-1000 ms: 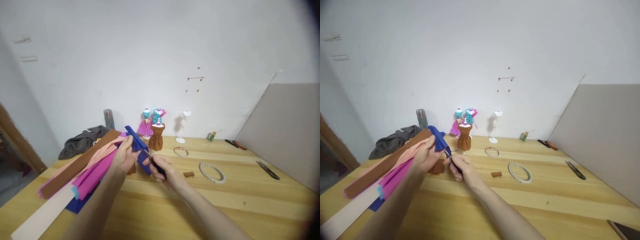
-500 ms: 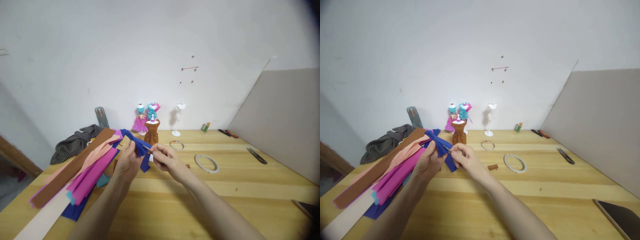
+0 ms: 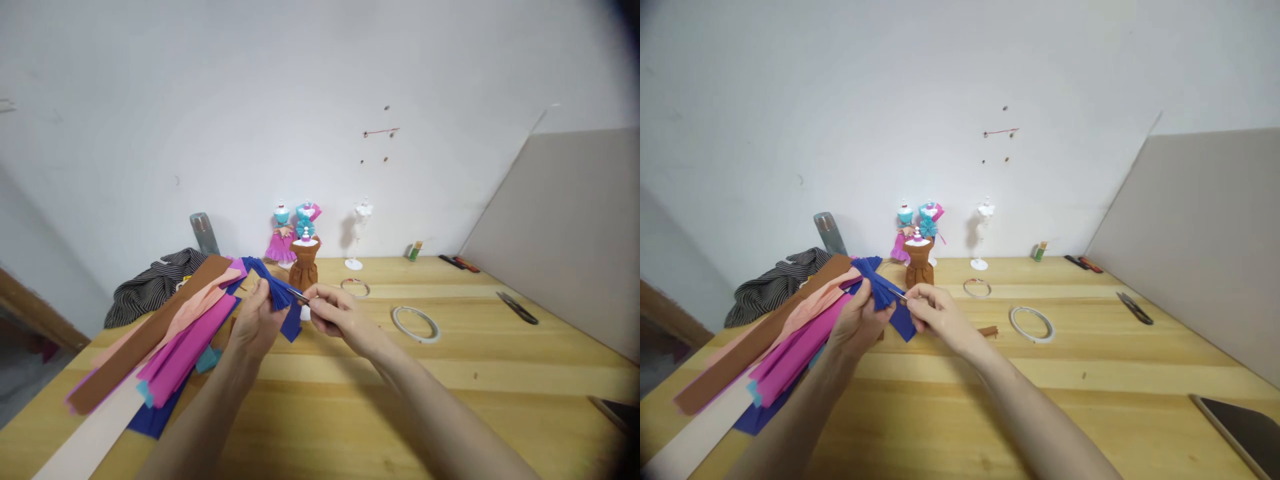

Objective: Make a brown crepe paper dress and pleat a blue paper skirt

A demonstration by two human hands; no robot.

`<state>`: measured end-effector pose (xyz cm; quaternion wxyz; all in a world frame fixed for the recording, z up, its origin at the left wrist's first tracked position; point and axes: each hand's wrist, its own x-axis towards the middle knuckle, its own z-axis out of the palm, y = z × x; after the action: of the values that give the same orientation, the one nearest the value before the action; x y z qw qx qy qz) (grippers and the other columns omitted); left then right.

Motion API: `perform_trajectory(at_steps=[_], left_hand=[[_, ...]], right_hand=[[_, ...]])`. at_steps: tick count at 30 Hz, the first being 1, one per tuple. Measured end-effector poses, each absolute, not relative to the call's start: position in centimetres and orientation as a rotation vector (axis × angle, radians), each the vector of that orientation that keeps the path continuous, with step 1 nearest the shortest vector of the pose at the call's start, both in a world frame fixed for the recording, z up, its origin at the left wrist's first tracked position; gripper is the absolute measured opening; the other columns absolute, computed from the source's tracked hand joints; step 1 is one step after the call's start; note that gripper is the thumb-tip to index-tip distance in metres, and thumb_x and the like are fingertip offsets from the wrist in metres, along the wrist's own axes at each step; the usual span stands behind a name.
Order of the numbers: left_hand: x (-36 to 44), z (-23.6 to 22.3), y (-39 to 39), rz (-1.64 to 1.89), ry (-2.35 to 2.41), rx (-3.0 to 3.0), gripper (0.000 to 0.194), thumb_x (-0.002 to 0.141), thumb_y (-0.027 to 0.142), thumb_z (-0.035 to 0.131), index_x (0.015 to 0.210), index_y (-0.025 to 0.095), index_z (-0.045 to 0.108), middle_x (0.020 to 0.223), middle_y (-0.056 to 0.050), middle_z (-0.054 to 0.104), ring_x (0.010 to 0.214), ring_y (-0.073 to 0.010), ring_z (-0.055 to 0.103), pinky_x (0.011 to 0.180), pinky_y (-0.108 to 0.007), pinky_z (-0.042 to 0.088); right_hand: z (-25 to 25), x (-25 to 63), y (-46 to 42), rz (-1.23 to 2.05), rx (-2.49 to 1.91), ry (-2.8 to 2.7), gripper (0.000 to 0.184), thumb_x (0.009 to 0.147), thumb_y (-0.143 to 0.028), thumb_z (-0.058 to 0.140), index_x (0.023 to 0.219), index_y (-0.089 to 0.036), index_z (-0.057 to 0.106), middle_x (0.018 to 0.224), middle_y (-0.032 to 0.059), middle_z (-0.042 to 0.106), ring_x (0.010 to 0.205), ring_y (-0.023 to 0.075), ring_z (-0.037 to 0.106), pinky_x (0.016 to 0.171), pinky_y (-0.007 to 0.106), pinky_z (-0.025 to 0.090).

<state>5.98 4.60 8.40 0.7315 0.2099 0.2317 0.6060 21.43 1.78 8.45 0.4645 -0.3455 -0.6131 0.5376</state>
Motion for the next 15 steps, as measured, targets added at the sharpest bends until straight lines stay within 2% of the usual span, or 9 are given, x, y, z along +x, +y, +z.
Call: perform_trajectory(at_steps=[4,7,12,15], left_hand=[[5.4,8.4,4.8,1.221,0.502,0.597,0.014,0.085,0.020,0.053,0.076,0.013,0.062,0.076,-0.005,0.067,0.074,-0.0158,0.063,0.074,-0.028,0.050],[4.6,8.9,5.0,1.057,0.508,0.717,0.008,0.079,0.018,0.058,0.078,0.013,0.064,0.075,-0.007,0.067,0.076,-0.0195,0.064,0.070,-0.028,0.050],[2.9,10.9,4.9,1.043,0.504,0.908,0.004,0.070,0.011,0.063,0.073,0.012,0.066,0.067,-0.006,0.065,0.063,-0.0176,0.062,0.057,-0.024,0.048],[1.5,11.6,4.9,1.010,0.525,1.044,0.004,0.068,0.014,0.066,0.069,0.011,0.065,0.061,-0.006,0.062,0.055,-0.0154,0.058,0.052,-0.023,0.045]], right_hand=[[8.5,21.9,1.8,1.287,-0.820,-1.538,0.030,0.081,-0.045,0.055,0.085,-0.016,0.055,0.051,-0.0051,0.043,0.044,0.0062,0.031,0.041,0.020,0.017],[8.7,22.6,1.8,1.257,-0.782,-1.557,0.032,0.080,-0.047,0.056,0.086,-0.016,0.056,0.052,-0.0053,0.041,0.046,0.0067,0.033,0.042,0.020,0.019],[10.1,23.7,1.3,1.167,-0.837,-1.673,0.033,0.078,-0.047,0.057,0.081,-0.015,0.060,0.051,-0.0053,0.039,0.046,0.0067,0.031,0.043,0.021,0.022],[11.2,24.2,0.8,1.170,-0.847,-1.754,0.029,0.076,-0.043,0.059,0.079,-0.015,0.063,0.051,-0.0053,0.038,0.045,0.0064,0.029,0.042,0.021,0.021]])
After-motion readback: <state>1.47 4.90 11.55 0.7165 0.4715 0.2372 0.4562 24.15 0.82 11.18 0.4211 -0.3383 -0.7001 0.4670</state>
